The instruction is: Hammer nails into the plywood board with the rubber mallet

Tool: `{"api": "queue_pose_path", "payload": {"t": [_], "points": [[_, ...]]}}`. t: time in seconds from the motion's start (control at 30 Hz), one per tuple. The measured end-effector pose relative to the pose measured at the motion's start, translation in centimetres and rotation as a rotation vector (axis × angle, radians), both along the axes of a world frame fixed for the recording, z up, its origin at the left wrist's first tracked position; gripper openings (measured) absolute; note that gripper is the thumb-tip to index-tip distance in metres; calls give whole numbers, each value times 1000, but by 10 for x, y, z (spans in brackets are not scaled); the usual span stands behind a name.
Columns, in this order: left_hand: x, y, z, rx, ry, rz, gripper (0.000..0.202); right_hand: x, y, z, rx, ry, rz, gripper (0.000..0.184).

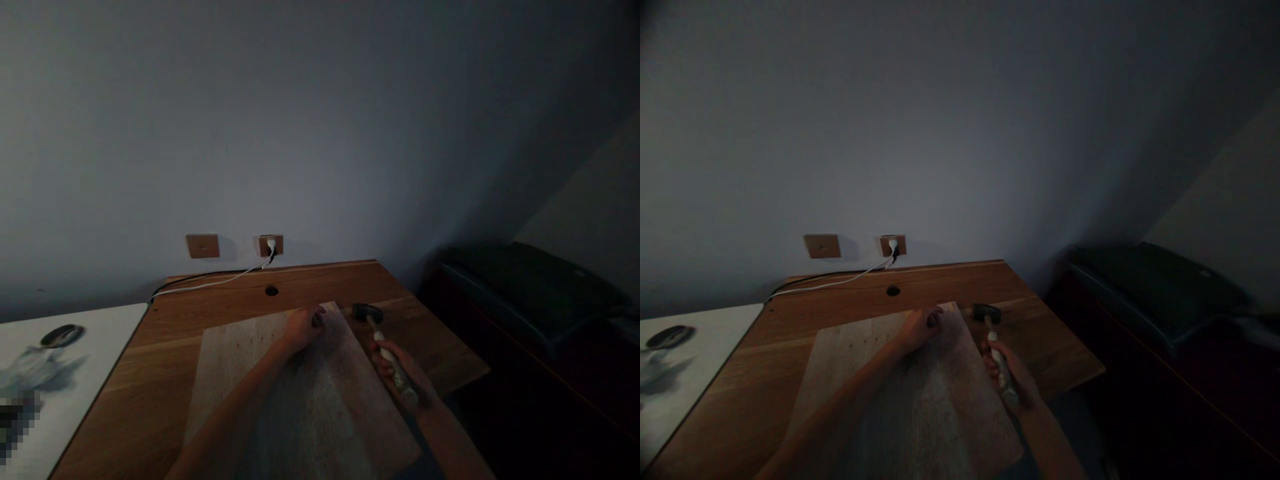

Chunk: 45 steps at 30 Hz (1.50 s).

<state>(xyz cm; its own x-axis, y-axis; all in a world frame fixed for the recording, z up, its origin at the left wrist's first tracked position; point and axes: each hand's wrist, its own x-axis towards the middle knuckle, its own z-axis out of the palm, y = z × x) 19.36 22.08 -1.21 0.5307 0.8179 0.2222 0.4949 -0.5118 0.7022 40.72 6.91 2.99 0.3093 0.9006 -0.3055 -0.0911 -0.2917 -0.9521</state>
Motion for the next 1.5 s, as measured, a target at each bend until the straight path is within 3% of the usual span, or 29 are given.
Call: {"api": "queue_pose_path", "payload": {"t": [0.13, 0.3, 0.5, 0.6, 0.73, 0.83, 0.93, 1.17, 1.33, 1.5], "points": [[0, 1, -1, -12, -27, -14, 44, -26, -7, 5, 58, 25, -50, 32], [0, 2, -2, -35, -53, -26, 49, -39, -12, 15, 226, -178, -144, 60], [0, 4, -5, -42, -56, -29, 45, -49, -24, 27, 87, -36, 25, 41], [0, 3, -4, -41, -67, -43, 45, -55, -28, 27, 81, 32, 24, 39], [0, 1, -1, -41, -42, -27, 43, -52, -32, 20, 2, -73, 17, 46], [0, 0, 1, -38, -16, -17, 42, -49, -37, 18, -63, -146, 41, 67], [0, 0, -1, -46, -37, -27, 44, -51, -40, 21, -15, -173, 6, 81], [0, 0, -2, -22, -62, -22, 38, -60, -34, 20, -25, -242, 187, 81], [0, -2, 5, -37, -46, -44, 42, -65, -32, 12, 6, -370, 232, 77], [-1, -5, 12, -42, 22, 19, 35, -62, -35, 10, -13, -417, 250, 72]]}}
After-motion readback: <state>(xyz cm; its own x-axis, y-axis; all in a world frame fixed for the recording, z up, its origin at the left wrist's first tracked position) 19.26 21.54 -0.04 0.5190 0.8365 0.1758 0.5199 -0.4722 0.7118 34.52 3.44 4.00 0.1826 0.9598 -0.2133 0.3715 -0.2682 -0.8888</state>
